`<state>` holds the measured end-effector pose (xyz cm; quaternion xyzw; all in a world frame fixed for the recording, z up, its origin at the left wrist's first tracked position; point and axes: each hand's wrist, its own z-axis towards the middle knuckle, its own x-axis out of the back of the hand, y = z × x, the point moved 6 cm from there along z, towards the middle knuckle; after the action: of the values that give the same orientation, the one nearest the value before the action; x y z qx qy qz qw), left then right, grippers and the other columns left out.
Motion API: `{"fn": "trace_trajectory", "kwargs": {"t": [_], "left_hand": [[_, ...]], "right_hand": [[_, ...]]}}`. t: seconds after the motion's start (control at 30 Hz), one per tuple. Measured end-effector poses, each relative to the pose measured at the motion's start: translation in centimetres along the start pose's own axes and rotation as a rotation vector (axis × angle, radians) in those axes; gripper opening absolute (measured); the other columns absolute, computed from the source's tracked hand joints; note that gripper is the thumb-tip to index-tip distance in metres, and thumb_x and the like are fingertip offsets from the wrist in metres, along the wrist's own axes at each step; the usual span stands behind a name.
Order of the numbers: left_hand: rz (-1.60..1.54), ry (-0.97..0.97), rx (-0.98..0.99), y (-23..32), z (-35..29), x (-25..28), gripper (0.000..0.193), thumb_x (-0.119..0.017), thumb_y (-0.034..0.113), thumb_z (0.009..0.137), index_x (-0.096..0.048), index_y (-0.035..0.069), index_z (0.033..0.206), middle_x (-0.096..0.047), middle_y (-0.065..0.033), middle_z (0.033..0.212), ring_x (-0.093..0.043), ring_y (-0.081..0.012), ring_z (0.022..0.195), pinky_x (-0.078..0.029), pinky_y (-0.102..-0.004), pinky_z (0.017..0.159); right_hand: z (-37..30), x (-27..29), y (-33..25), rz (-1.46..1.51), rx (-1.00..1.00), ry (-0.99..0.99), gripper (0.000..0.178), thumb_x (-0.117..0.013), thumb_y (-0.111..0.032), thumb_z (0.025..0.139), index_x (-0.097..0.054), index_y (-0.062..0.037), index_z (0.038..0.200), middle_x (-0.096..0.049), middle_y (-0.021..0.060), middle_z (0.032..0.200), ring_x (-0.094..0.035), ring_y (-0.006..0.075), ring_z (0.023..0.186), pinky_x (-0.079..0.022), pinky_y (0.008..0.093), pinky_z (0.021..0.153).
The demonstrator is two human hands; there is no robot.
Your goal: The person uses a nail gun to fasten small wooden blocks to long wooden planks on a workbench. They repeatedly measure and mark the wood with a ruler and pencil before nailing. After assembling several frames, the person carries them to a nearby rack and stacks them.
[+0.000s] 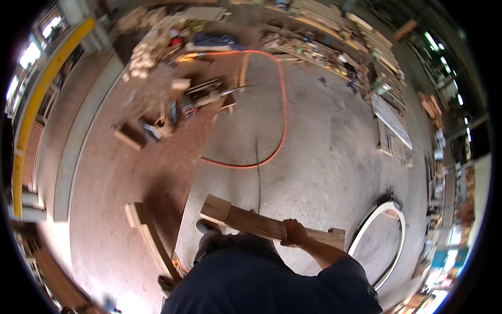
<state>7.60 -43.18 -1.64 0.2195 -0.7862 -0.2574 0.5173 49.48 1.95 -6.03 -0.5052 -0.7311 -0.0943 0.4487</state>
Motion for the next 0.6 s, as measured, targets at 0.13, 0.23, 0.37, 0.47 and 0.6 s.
{"fn": "trace_trajectory", "kwargs": {"t": [0.13,0.23,0.37,0.47,0.6], "left_hand": [[0.055,-0.236,-0.13,7.6,-0.5,-8.3,0.101,-0.094,0.024,0.067,-0.039,-0.002,0.149,-0.058,-0.0153,0.125,-0.057,-0.0262,0.115,-0.051,-0.0388,0.095],[0.124,-0.383,-0.217,14.0,0.2,-13.7,0.1,-0.092,0.025,0.069,-0.039,-0.001,0.149,-0.057,-0.0154,0.127,-0.056,-0.0271,0.116,-0.05,-0.0392,0.097],[0.21,-0.572,-0.34,22.1,1.8,-21.1,0.097,-0.091,0.026,0.072,-0.038,0.0,0.15,-0.056,-0.0156,0.13,-0.055,-0.0282,0.118,-0.049,-0.0398,0.098],[0.268,-0.688,-0.435,27.4,2.5,-26.4,0.095,-0.089,0.027,0.074,-0.038,0.001,0.15,-0.055,-0.0157,0.132,-0.054,-0.029,0.12,-0.049,-0.0403,0.1],[0.315,-0.799,-0.538,33.8,3.7,-32.5,0.093,-0.087,0.028,0.077,-0.038,0.002,0.151,-0.054,-0.0158,0.134,-0.053,-0.0302,0.122,-0.048,-0.0408,0.102]], "right_hand": [[-2.1,-2.4,7.5,0.079,-0.181,0.083,0.087,-0.092,-0.05,0.056,-0.062,-0.006,0.125,-0.066,0.0214,0.121,-0.061,0.0409,0.117,-0.052,0.0499,0.102],[-4.5,-2.6,11.2,0.22,-0.238,0.119,0.09,-0.092,-0.051,0.057,-0.061,-0.0053,0.129,-0.065,0.0213,0.122,-0.06,0.0409,0.118,-0.051,0.0499,0.102],[-6.7,-1.7,12.9,0.357,-0.458,0.038,0.098,-0.091,-0.052,0.061,-0.052,-0.0034,0.137,-0.06,0.0197,0.132,-0.055,0.0367,0.13,-0.049,0.0478,0.107],[-7.4,-2.1,15.4,0.459,-0.575,0.076,0.1,-0.092,-0.054,0.059,-0.053,-0.0034,0.136,-0.061,0.0204,0.133,-0.055,0.0363,0.131,-0.048,0.0472,0.107],[-7.8,-3.5,18.1,0.532,-0.739,0.091,0.104,-0.091,-0.061,0.059,-0.054,-0.003,0.137,-0.064,0.0203,0.13,-0.059,0.0376,0.127,-0.048,0.0453,0.107]]}}
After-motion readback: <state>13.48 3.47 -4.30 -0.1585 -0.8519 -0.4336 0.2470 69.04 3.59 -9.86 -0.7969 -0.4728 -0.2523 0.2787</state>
